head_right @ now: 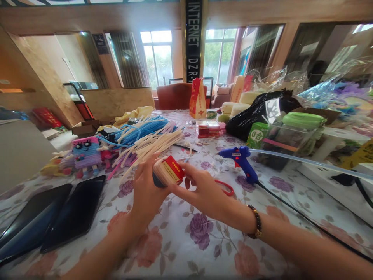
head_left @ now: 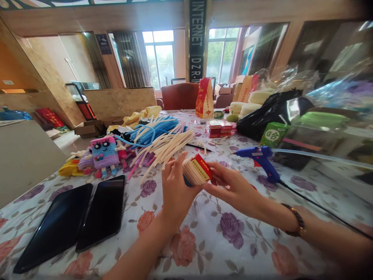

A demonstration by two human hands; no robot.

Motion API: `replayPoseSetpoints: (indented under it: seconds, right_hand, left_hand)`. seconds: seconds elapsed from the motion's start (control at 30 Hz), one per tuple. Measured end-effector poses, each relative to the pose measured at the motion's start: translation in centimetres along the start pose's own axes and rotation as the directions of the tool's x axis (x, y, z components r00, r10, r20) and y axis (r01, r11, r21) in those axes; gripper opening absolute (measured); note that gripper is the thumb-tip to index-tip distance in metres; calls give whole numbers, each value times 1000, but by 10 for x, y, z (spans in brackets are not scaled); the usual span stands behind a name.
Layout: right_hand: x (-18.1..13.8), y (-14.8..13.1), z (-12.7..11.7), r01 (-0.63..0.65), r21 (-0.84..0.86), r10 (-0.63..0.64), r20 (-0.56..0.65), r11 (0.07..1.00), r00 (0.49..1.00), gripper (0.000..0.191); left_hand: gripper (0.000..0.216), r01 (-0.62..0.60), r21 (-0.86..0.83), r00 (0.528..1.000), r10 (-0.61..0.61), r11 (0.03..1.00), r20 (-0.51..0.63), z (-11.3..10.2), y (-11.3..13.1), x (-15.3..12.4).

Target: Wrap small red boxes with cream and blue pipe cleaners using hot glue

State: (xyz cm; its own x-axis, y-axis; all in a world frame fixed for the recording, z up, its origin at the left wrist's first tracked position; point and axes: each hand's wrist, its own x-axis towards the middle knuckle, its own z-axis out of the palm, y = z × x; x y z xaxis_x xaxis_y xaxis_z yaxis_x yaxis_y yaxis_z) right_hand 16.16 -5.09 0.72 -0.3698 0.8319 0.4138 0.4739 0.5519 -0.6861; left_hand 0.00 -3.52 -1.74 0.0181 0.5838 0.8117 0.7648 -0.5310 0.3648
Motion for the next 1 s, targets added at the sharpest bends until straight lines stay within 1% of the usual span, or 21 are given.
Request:
replayPoseSetpoints:
  seconds: [0.07, 0.17, 0.23, 0.3, 0.47, 0.53, 0.6, 0.7, 0.77, 1.0]
  right_hand:
    - [0, 1, 3, -8, -33, 6, -56, 999, 998, 35]
    - [-1, 4, 7, 12, -77, -22, -126, 997, 992, 31]
    - [-2, 6, 7, 58, -106, -73, -148, 993, 986, 30]
    - [-3, 7, 5, 135, -125, -153, -149, 983, 977, 27]
    - [-2, 16, 0, 308, -115, -324, -168, 945, 931, 25]
    - [1, 20, -2, 358, -99, -370, -176, 929, 912, 28]
    - [3, 23, -4, 386, -74, -393, -163, 919, 905, 29]
    - [7, 27, -7, 380, -27, -379, -163, 924, 911, 26]
    - [8, 31, -8, 360, -2, -356, -167, 933, 919, 25]
    - [12, 43, -9, 356, -12, -352, -168, 935, 921, 28]
  left_hand:
    - [71, -98, 85, 994, 101, 992, -29, 0, -1, -1]
    - [65, -193, 150, 976, 205, 970, -71, 1, -1, -3]
    - [62, -225, 166, 964, 244, 960, -105, 1, 0, -2]
    - [59, -246, 162, 954, 268, 956, -136, 1, 0, -2]
    - [46, -275, 64, 942, 282, 959, -180, -3, 3, 0]
    - [41, -285, 11, 945, 283, 959, -166, -5, 4, 0]
    - [37, -312, -16, 939, 306, 950, -158, -6, 6, 1]
    - [37, -345, -27, 925, 335, 938, -180, -8, 7, 1]
    - [40, -346, -50, 925, 331, 937, -188, -7, 7, 1]
    - [49, -324, -265, 945, 296, 908, -139, -5, 4, -1]
